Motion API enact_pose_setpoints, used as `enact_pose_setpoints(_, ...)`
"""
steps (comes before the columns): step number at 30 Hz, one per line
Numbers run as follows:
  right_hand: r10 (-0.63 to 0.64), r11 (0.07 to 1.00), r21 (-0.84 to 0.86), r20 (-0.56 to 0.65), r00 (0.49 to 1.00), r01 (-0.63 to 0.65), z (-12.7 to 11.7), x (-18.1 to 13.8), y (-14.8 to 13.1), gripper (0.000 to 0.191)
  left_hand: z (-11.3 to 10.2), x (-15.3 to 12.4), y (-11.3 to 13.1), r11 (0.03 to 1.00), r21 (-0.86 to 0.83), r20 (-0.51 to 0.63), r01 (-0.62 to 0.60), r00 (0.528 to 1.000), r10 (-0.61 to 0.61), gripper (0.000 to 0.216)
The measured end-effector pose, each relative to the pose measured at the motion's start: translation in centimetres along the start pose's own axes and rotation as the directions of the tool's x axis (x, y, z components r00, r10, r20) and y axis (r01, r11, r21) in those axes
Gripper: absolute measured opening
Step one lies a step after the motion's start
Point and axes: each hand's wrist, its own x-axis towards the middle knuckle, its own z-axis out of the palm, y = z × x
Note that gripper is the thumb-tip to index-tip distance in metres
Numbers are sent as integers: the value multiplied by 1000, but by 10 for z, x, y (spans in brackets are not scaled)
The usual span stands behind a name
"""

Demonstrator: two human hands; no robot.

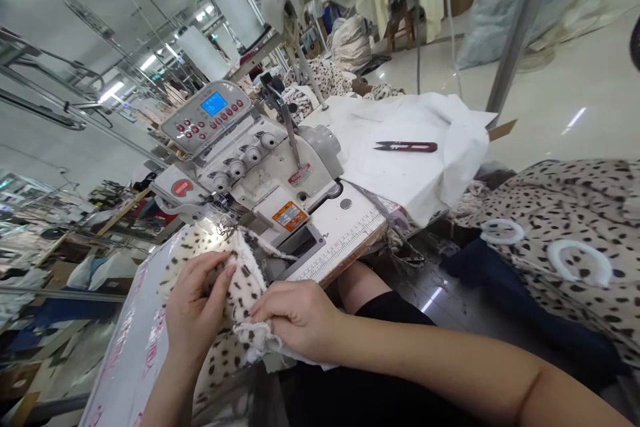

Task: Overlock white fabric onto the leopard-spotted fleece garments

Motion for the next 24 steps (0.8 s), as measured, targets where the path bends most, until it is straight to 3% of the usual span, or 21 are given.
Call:
enact_pose_setpoints(3,24,1000,19,27,999,-24,0,4,-1,21,0,0,-3,999,18,-32,-47,998,48,18)
enact_pose_setpoints(8,50,998,-42,96,994,-46,-1,3,0,21,-4,0,-7,997,19,96,-75,993,73,24)
enact_pose_setpoints(12,60,997,-61,107,992,-54,1,-2,5,23,-5,-3,-13,997,-5,122,-76,990,76,26)
enact_pose_setpoints(16,79,997,-12,64,995,-78,4,-2,5,22,-6,3,-18,998,-61,206,25,979,-12,26)
enact_pose_setpoints(19,182,981,59,16,983,-182,4,-1,3,18,-18,-1,-17,987,-121,218,108,973,-80,26)
enact_pose_setpoints(23,288,949,138,-14,958,-283,-1,1,1,11,-42,-46,-3,962,-171,67,214,976,-206,16)
enact_pose_setpoints(24,292,945,155,-17,956,-286,-1,1,0,9,-45,-62,3,932,-215,171,293,951,-259,15)
